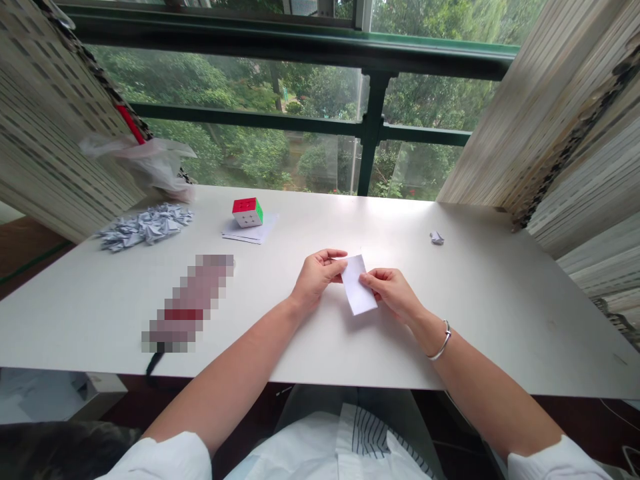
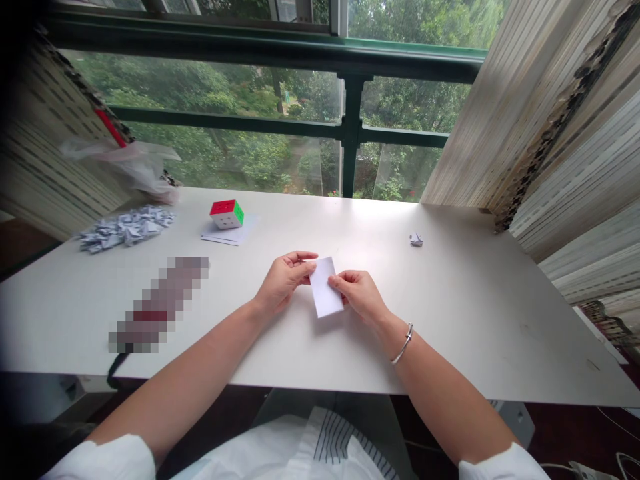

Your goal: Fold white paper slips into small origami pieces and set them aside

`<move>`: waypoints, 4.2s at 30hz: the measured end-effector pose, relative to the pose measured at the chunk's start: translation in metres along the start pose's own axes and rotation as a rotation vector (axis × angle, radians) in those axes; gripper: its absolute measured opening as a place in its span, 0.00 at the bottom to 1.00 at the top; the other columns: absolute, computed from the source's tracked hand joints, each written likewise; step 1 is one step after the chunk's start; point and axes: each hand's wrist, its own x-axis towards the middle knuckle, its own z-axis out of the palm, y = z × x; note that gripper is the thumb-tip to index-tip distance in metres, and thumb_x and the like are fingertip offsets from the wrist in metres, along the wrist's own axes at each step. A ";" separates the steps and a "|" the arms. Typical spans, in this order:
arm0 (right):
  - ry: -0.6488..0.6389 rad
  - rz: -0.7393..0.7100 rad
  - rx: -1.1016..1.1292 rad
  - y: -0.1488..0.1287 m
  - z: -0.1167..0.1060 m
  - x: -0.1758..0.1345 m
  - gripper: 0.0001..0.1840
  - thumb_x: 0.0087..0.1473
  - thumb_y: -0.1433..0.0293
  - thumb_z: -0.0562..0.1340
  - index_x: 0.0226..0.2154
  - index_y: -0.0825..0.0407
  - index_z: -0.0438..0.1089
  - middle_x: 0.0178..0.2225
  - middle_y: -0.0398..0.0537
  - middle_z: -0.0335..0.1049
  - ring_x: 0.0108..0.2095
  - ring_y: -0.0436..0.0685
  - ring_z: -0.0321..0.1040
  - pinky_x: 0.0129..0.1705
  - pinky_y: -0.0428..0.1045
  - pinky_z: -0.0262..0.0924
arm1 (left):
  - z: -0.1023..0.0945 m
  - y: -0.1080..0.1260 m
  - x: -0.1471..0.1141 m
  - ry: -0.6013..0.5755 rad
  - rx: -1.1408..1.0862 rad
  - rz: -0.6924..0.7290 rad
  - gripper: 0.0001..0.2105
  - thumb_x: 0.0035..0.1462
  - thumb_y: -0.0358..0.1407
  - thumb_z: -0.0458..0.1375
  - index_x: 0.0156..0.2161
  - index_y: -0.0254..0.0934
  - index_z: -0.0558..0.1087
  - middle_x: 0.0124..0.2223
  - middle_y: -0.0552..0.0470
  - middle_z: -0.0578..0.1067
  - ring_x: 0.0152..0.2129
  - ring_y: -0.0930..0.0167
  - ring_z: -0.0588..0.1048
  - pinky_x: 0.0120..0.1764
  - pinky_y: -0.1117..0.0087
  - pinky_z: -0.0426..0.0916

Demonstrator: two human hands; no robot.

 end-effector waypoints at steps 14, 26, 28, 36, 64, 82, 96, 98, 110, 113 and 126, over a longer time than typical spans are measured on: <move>-0.165 -0.067 -0.317 -0.001 -0.001 -0.007 0.18 0.47 0.54 0.65 0.23 0.53 0.71 0.16 0.38 0.59 0.18 0.46 0.50 0.20 0.45 0.42 | -0.004 0.008 -0.008 -0.302 0.192 -0.184 0.10 0.42 0.38 0.70 0.29 0.35 0.78 0.28 0.48 0.78 0.25 0.69 0.75 0.31 0.68 0.68; -0.150 -0.041 -0.246 -0.005 -0.001 -0.004 0.20 0.45 0.53 0.67 0.23 0.54 0.71 0.17 0.39 0.62 0.19 0.46 0.52 0.21 0.45 0.43 | 0.000 0.006 -0.006 -0.209 0.167 -0.126 0.09 0.43 0.39 0.69 0.27 0.35 0.77 0.25 0.51 0.76 0.21 0.72 0.72 0.27 0.71 0.65; -0.146 -0.039 -0.228 -0.006 -0.001 -0.004 0.20 0.45 0.53 0.68 0.23 0.54 0.72 0.17 0.39 0.63 0.19 0.46 0.53 0.21 0.45 0.45 | 0.000 0.006 -0.005 -0.194 0.152 -0.132 0.10 0.42 0.39 0.69 0.27 0.35 0.77 0.24 0.51 0.75 0.21 0.72 0.71 0.27 0.71 0.64; -0.129 0.006 -0.156 -0.010 -0.004 -0.003 0.20 0.42 0.53 0.70 0.25 0.54 0.75 0.23 0.44 0.70 0.25 0.51 0.65 0.23 0.45 0.62 | -0.004 0.008 -0.001 -0.089 0.138 -0.101 0.11 0.41 0.40 0.69 0.28 0.34 0.77 0.25 0.50 0.76 0.22 0.72 0.71 0.27 0.71 0.63; 0.333 -0.214 -0.154 -0.008 -0.032 0.012 0.16 0.48 0.57 0.64 0.30 0.53 0.69 0.27 0.43 0.67 0.27 0.50 0.64 0.23 0.45 0.67 | -0.020 0.017 0.007 0.144 0.134 0.000 0.12 0.43 0.39 0.67 0.29 0.32 0.73 0.26 0.50 0.74 0.23 0.71 0.73 0.29 0.69 0.70; 0.058 -0.086 -0.085 -0.012 -0.016 0.003 0.20 0.43 0.56 0.71 0.31 0.53 0.70 0.30 0.47 0.73 0.30 0.53 0.72 0.28 0.46 0.68 | -0.006 0.004 0.000 -0.051 0.266 0.006 0.13 0.46 0.42 0.66 0.30 0.34 0.74 0.28 0.52 0.74 0.23 0.74 0.70 0.28 0.73 0.62; 0.063 -0.038 0.064 -0.008 -0.012 0.003 0.20 0.38 0.58 0.74 0.25 0.54 0.69 0.24 0.44 0.70 0.25 0.50 0.67 0.27 0.47 0.64 | 0.006 0.003 -0.006 -0.085 0.188 -0.068 0.11 0.48 0.40 0.65 0.31 0.33 0.72 0.28 0.51 0.75 0.23 0.73 0.73 0.25 0.73 0.68; 0.074 -0.040 0.065 -0.007 -0.011 0.004 0.20 0.38 0.58 0.74 0.24 0.55 0.70 0.23 0.44 0.70 0.24 0.49 0.66 0.26 0.46 0.63 | 0.006 0.003 -0.006 -0.093 0.162 -0.080 0.11 0.48 0.40 0.65 0.32 0.33 0.72 0.28 0.50 0.75 0.22 0.73 0.73 0.26 0.72 0.69; 0.005 0.010 0.234 -0.012 -0.008 -0.001 0.16 0.38 0.64 0.72 0.32 0.51 0.73 0.24 0.41 0.71 0.25 0.49 0.67 0.25 0.46 0.62 | 0.008 0.002 -0.006 -0.075 0.054 -0.028 0.12 0.47 0.39 0.66 0.36 0.35 0.74 0.26 0.54 0.74 0.21 0.74 0.72 0.24 0.74 0.69; 0.027 0.008 0.257 -0.011 -0.009 0.000 0.10 0.38 0.67 0.69 0.28 0.50 0.73 0.22 0.40 0.67 0.22 0.47 0.62 0.21 0.44 0.59 | 0.008 0.004 -0.007 -0.114 0.032 -0.037 0.10 0.48 0.37 0.64 0.35 0.35 0.75 0.26 0.54 0.73 0.21 0.75 0.71 0.24 0.73 0.71; 0.083 -0.133 0.115 -0.009 -0.005 0.001 0.09 0.43 0.70 0.61 0.28 0.53 0.76 0.26 0.44 0.71 0.24 0.49 0.65 0.22 0.44 0.64 | 0.009 0.003 -0.009 -0.110 0.086 0.014 0.17 0.46 0.39 0.68 0.41 0.34 0.75 0.35 0.50 0.74 0.28 0.73 0.74 0.30 0.69 0.75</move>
